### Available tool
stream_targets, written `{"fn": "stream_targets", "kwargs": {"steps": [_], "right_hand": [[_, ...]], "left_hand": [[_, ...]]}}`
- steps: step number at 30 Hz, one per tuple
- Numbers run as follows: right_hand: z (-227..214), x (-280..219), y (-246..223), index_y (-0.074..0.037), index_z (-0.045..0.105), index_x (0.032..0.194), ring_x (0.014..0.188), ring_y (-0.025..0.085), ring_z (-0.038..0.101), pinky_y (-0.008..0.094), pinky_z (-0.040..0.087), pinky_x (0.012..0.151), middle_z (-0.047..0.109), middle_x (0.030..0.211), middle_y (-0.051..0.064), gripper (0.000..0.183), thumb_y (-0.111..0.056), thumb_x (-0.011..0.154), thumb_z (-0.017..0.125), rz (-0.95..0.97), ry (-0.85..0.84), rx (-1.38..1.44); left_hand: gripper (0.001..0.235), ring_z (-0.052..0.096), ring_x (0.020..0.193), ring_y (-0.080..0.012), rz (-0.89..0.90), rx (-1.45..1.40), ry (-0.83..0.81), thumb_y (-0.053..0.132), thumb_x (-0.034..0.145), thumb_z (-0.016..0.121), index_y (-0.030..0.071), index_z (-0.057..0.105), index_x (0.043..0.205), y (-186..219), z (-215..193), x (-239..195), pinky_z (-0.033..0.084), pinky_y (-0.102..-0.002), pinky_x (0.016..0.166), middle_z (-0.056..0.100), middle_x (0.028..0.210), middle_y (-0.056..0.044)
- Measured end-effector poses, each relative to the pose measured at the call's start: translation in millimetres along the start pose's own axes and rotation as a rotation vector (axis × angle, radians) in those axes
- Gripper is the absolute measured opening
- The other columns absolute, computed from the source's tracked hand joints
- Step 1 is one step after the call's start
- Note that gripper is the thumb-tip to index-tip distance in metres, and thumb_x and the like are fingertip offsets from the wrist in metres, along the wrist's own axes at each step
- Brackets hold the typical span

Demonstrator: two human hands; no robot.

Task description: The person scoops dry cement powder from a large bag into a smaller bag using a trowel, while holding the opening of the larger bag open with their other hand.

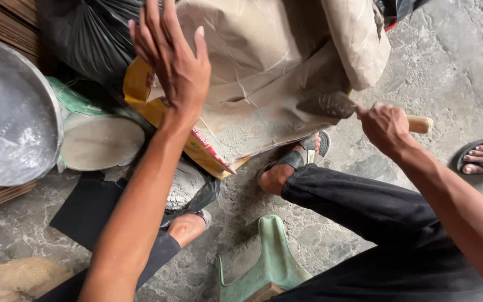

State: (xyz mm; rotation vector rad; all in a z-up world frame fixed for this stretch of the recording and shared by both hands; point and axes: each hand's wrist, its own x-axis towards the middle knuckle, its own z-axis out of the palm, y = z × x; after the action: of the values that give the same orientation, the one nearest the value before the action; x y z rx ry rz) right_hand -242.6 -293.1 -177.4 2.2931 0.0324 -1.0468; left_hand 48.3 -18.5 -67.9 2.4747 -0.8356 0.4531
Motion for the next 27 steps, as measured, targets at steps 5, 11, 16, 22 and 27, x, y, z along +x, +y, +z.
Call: {"fn": "stream_targets", "kwargs": {"steps": [5,11,16,22,27], "right_hand": [[18.0,18.0,-10.2,-0.022,0.062,0.105,0.059,0.021,0.064,0.035,0.048,0.049,0.056,0.065,0.006,0.034,-0.015,0.098,0.03,0.291,0.034,0.578],[3.1,27.8,-14.1,-0.02,0.058,0.108,0.067,0.028,0.065,0.039,0.05,0.053,0.057,0.07,0.01,0.028,-0.011,0.096,0.034,0.35,-0.037,0.607],[-36.4,9.2,-27.2,-0.015,0.052,0.097,0.072,0.024,0.061,0.035,0.05,0.061,0.055,0.074,0.009,0.018,-0.009,0.096,0.034,0.279,-0.073,0.535],[-11.4,13.8,-27.9,-0.021,0.05,0.1,0.077,0.017,0.062,0.032,0.048,0.063,0.057,0.081,0.003,0.015,-0.013,0.093,0.039,0.087,-0.037,0.302],[-35.5,22.7,3.7,-0.024,0.053,0.107,0.074,0.014,0.062,0.028,0.051,0.064,0.06,0.079,0.003,0.022,-0.012,0.096,0.038,0.003,0.02,0.348]], "left_hand": [[0.021,0.052,0.102,-0.0354,0.394,-0.435,0.091,-0.003,0.084,0.052,-0.003,0.058,0.104,35.8,84.2,-85.8,0.028,-0.049,0.096,0.056,0.103,-0.021],[0.061,0.042,0.119,-0.0368,0.165,-0.237,-1.012,0.042,0.084,0.053,0.007,0.04,0.133,63.5,113.3,-233.9,0.025,-0.059,0.099,0.049,0.125,-0.023],[0.043,0.045,0.112,-0.0327,0.173,-0.266,-0.997,0.038,0.092,0.042,0.016,0.043,0.129,60.5,115.5,-270.3,0.028,-0.053,0.096,0.048,0.123,-0.019],[0.038,0.044,0.112,-0.0341,0.128,-0.299,-1.058,0.038,0.094,0.036,0.026,0.042,0.129,56.2,109.5,-269.5,0.029,-0.053,0.096,0.049,0.122,-0.019],[0.039,0.041,0.117,-0.0364,0.126,-0.286,-1.096,0.037,0.095,0.034,0.022,0.044,0.13,58.1,113.0,-271.4,0.028,-0.054,0.098,0.046,0.127,-0.02]]}}
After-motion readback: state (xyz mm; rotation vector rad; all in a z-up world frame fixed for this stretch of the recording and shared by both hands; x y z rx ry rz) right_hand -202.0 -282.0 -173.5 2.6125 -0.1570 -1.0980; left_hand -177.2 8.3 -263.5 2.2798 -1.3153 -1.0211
